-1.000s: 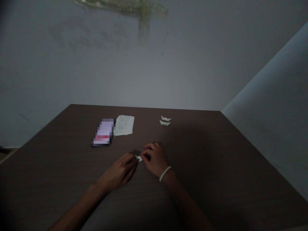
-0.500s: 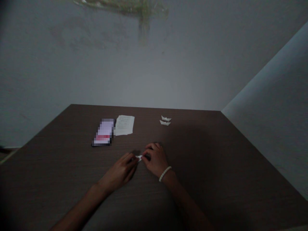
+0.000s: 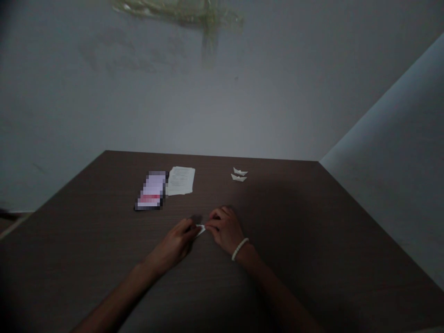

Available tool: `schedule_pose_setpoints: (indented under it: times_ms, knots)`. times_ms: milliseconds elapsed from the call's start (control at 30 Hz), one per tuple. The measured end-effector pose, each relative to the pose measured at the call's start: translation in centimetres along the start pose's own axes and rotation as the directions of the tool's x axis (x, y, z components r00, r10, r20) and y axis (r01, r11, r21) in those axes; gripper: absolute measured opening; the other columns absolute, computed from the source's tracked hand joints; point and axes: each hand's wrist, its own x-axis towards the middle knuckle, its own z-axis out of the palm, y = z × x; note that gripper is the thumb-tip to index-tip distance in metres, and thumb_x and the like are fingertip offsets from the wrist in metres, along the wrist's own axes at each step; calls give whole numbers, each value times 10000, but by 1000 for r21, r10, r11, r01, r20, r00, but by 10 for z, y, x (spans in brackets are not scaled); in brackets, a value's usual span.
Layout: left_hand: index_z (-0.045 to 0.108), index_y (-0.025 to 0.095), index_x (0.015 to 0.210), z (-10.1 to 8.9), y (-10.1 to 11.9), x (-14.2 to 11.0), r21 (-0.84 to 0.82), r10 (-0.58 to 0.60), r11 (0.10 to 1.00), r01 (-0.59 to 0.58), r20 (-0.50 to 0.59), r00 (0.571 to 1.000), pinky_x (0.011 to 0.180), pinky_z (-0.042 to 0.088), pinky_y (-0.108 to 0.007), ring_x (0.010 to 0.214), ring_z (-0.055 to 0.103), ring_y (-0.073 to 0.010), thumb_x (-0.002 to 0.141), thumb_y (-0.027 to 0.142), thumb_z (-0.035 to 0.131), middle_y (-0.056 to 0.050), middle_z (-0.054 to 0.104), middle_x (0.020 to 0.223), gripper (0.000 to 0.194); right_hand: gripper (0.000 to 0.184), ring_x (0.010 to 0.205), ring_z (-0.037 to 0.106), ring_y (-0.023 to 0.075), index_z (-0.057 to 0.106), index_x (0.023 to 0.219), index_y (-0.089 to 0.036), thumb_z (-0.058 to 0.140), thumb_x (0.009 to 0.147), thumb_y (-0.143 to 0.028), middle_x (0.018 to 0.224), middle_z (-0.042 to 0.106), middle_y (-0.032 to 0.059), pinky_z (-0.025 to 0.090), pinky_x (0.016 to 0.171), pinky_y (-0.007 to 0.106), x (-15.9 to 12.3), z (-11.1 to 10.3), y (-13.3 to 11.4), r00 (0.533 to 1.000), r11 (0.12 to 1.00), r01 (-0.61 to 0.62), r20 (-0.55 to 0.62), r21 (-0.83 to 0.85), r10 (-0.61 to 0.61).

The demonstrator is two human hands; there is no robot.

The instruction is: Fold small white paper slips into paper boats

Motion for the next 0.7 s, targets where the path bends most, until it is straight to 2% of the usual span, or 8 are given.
schedule_pose_setpoints:
  times_ms: [200, 433, 600, 700]
  knots:
    - [583, 149, 1148, 6, 0, 1, 29, -11, 1000, 12, -16, 1000, 786, 490, -335, 892, 485, -200, 869, 19, 425, -82, 517, 981, 346, 153, 879, 492, 187, 720, 808, -238, 604, 871, -159, 921, 603, 42, 396, 785, 331, 0, -3, -1, 996, 993, 92, 13, -68, -91]
    - [553, 166, 1232, 8, 0, 2, 65, -13, 998, 13, -12, 1000, 840, 484, -372, 943, 478, -213, 872, 17, 416, -105, 516, 1052, 413, 172, 885, 483, 192, 705, 882, -238, 576, 872, -125, 933, 603, 45, 376, 774, 334, -2, -8, 0, 980, 966, 180, 118, -183, -160]
    - [563, 155, 1215, 5, 1, 3, 74, -1, 997, 1, -7, 1000, 864, 479, -394, 959, 490, -220, 902, 54, 381, -106, 522, 1060, 376, 205, 936, 492, 209, 688, 1030, -248, 568, 887, -164, 996, 607, 59, 401, 802, 361, -10, -14, -3, 978, 970, 179, 139, -165, -157]
    - [547, 148, 1236, 5, 0, 3, 89, 6, 996, -7, 8, 1000, 867, 482, -398, 970, 492, -223, 891, 42, 379, -111, 522, 1083, 398, 211, 950, 502, 216, 686, 1047, -242, 552, 898, -179, 1015, 609, 67, 418, 821, 380, -15, -15, -8, 982, 977, 150, 136, -152, -129]
